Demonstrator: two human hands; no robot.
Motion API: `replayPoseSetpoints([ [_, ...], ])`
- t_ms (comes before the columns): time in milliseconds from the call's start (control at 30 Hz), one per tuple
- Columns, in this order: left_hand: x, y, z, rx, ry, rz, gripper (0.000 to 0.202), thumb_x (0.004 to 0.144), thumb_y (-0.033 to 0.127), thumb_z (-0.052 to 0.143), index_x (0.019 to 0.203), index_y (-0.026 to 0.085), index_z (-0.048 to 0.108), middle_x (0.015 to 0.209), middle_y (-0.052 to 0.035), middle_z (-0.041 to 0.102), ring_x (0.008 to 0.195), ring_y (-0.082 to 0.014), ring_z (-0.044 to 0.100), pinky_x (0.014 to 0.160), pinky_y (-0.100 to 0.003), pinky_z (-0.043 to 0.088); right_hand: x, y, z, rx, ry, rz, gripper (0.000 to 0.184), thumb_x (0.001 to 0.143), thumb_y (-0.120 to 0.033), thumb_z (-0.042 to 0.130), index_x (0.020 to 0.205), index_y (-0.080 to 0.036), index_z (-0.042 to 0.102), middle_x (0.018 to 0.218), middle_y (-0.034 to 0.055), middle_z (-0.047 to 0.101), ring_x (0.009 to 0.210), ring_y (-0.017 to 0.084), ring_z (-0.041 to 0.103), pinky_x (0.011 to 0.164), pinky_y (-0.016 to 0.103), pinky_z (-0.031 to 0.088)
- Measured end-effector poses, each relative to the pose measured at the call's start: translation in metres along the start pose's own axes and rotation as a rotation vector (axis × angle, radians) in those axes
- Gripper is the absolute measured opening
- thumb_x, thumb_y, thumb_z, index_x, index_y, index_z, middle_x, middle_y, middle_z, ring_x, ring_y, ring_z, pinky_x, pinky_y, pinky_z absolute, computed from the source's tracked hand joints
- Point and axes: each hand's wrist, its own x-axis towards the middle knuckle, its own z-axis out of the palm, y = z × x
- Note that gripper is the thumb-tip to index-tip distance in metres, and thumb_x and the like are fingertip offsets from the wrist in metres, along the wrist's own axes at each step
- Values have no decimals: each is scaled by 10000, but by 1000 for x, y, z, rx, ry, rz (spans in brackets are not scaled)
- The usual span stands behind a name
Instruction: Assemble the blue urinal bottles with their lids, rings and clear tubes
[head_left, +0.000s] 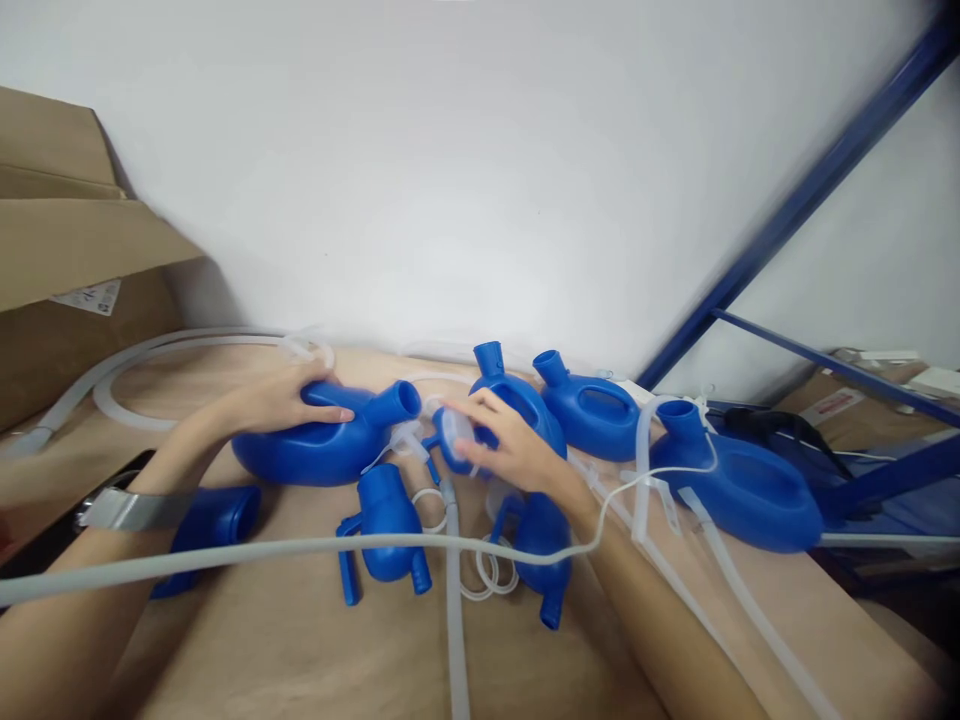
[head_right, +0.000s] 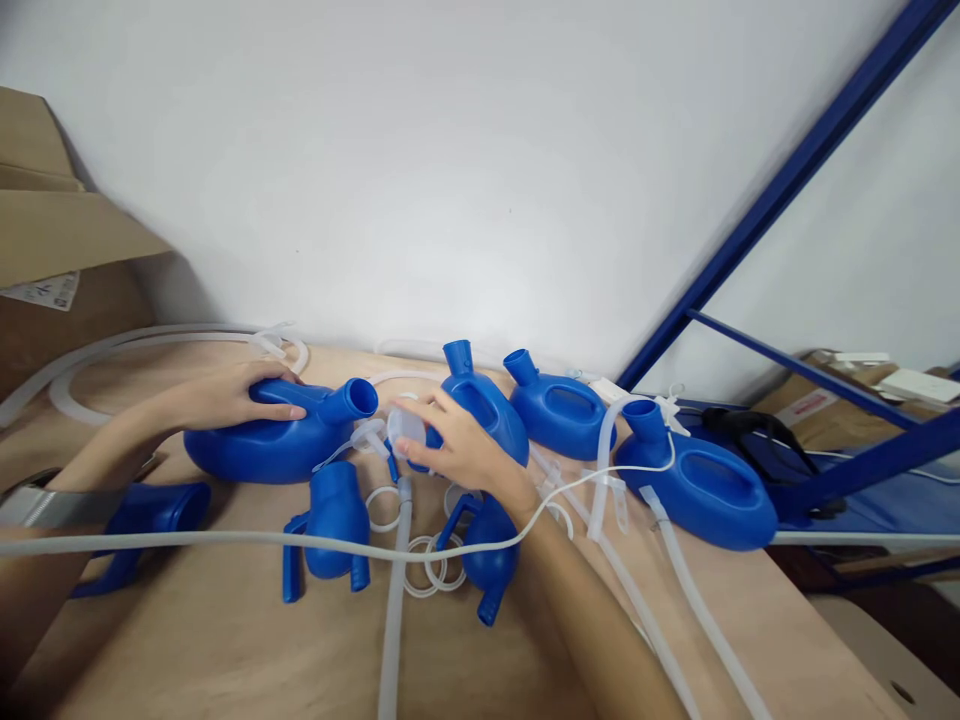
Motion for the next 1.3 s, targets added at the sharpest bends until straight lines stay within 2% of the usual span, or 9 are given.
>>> replayPoseSetpoints([
  [100, 2, -5, 3, -9, -2, 6, 787, 765, 876, 645, 1150, 190, 679, 1234, -121, 735, 1156, -370, 667, 979, -439, 516, 7, 8, 1, 190, 127, 67, 543, 1017, -467, 638, 1518, -266, 579, 1334, 90, 541, 1038, 192, 646, 994, 414, 604],
  [200, 5, -10, 5, -14, 9, 12, 794, 724, 891, 666, 1141, 217, 691, 1228, -100, 755, 1176, -366, 674, 971, -414, 529, 12, 10, 6, 232, 97, 86, 545, 993, -425, 680, 1510, -288, 576, 1396, 88, 497, 1020, 168, 656, 991, 391, 613],
  [400, 7, -11, 7, 21, 85, 3, 750, 677, 863, 708, 1093, 239, 724, 1142, -71, 786, 1109, -364, 712, 882, -397, 559, 9, -6, 21, -300, -271, -59, 390, 1007, -519, 686, 1307, -273, 721, 1333, 111, 577, 1123, 257, 653, 1031, 494, 573],
  [567, 7, -10, 6, -15, 60, 11, 755, 681, 870, 707, 1100, 243, 716, 1162, -67, 791, 1136, -363, 711, 896, -394, 566, -1, -18, 36, -728, -357, -169, 402, 949, -503, 759, 1102, -133, 796, 1503, 252, 551, 1413, 471, 501, 1133, 651, 468],
  [700, 8, -11, 5, -54, 59, 17, 728, 665, 862, 726, 1072, 260, 738, 1144, -47, 799, 1123, -356, 716, 908, -386, 576, -4, -24, 48, -747, -421, -255, 551, 906, -517, 800, 1272, -108, 753, 1640, 262, 460, 1524, 498, 392, 1236, 688, 359],
  [800, 9, -13, 5, -58, 65, 14, 739, 642, 875, 729, 1052, 261, 759, 1133, -50, 797, 1105, -357, 718, 909, -390, 580, -2, -26, 50, -735, -479, -314, 409, 963, -413, 748, 1208, -87, 777, 1621, 242, 511, 1520, 452, 428, 1261, 631, 364],
  [967, 9, -14, 5, -63, 39, 20, 751, 669, 880, 711, 1079, 251, 738, 1168, -57, 794, 1146, -356, 707, 925, -383, 570, 5, -23, 27, -462, -387, -279, 476, 905, -445, 815, 1240, -112, 750, 1564, 213, 597, 1528, 384, 466, 1298, 578, 336],
  [1100, 9, -15, 6, -46, 59, 44, 741, 673, 871, 717, 1079, 251, 716, 1162, -51, 794, 1133, -350, 706, 943, -383, 548, 7, -17, 2, -80, -195, 10, 478, 882, -484, 834, 1256, -206, 729, 1237, 89, 788, 1135, 276, 748, 1053, 443, 583],
  [1300, 9, -16, 10, 9, 108, 71, 723, 671, 879, 702, 1017, 245, 713, 1087, -69, 778, 1075, -355, 696, 875, -378, 526, 19, -4, 2, 166, 56, 41, 623, 979, -421, 727, 1554, -255, 556, 1556, 122, 621, 1351, 273, 653, 1048, 437, 614],
])
